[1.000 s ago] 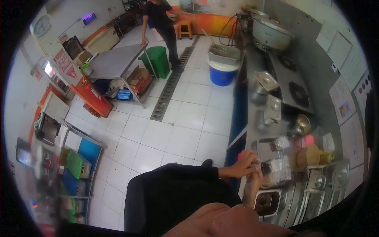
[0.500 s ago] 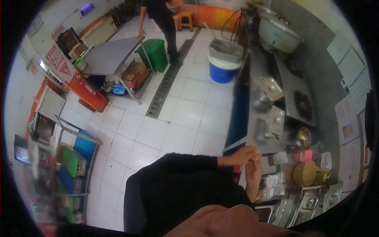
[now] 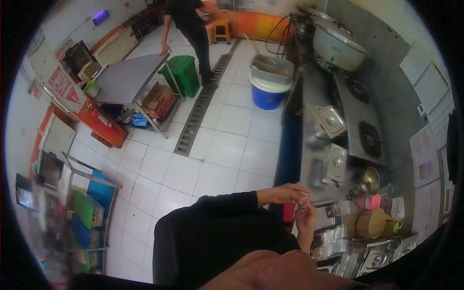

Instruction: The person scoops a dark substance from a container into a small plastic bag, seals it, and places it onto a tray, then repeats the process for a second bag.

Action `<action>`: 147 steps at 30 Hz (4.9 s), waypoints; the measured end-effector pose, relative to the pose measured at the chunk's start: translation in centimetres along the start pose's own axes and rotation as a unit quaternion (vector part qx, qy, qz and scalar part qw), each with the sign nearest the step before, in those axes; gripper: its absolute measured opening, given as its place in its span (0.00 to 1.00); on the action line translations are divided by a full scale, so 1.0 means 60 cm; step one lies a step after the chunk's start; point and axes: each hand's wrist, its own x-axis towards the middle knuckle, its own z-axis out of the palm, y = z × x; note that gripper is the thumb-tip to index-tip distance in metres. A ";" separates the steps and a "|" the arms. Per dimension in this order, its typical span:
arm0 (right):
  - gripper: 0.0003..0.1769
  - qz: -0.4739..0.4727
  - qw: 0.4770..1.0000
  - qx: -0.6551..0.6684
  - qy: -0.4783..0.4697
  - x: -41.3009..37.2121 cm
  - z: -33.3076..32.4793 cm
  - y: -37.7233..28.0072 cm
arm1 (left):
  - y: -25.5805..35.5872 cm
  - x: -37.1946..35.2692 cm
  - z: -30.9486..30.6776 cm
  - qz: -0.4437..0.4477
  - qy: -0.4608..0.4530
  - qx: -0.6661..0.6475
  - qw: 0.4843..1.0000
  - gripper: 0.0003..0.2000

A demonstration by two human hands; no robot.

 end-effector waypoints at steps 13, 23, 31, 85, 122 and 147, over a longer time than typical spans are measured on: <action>0.08 -0.475 0.686 -0.549 0.052 -0.030 0.036 -0.039 | 0.073 0.044 0.058 0.140 0.035 0.379 0.914 0.11; 0.08 -0.399 0.722 -0.555 0.112 -0.045 0.045 -0.040 | 0.075 0.074 0.043 0.458 -0.052 0.618 0.636 0.16; 0.09 -0.381 0.831 -0.387 0.126 -0.015 0.023 -0.054 | 0.109 0.071 0.037 0.238 -0.050 0.383 0.891 0.09; 0.21 -0.431 0.845 -0.293 0.120 0.015 0.046 -0.069 | 0.149 0.046 0.041 0.228 0.005 0.067 0.971 0.06; 0.08 -0.399 0.829 -0.386 0.070 0.012 0.086 -0.050 | 0.090 0.066 0.042 0.309 0.058 0.379 0.870 0.10; 0.15 -0.385 0.836 -0.377 0.107 0.001 0.071 -0.045 | 0.100 0.054 0.051 0.320 0.035 0.358 0.876 0.08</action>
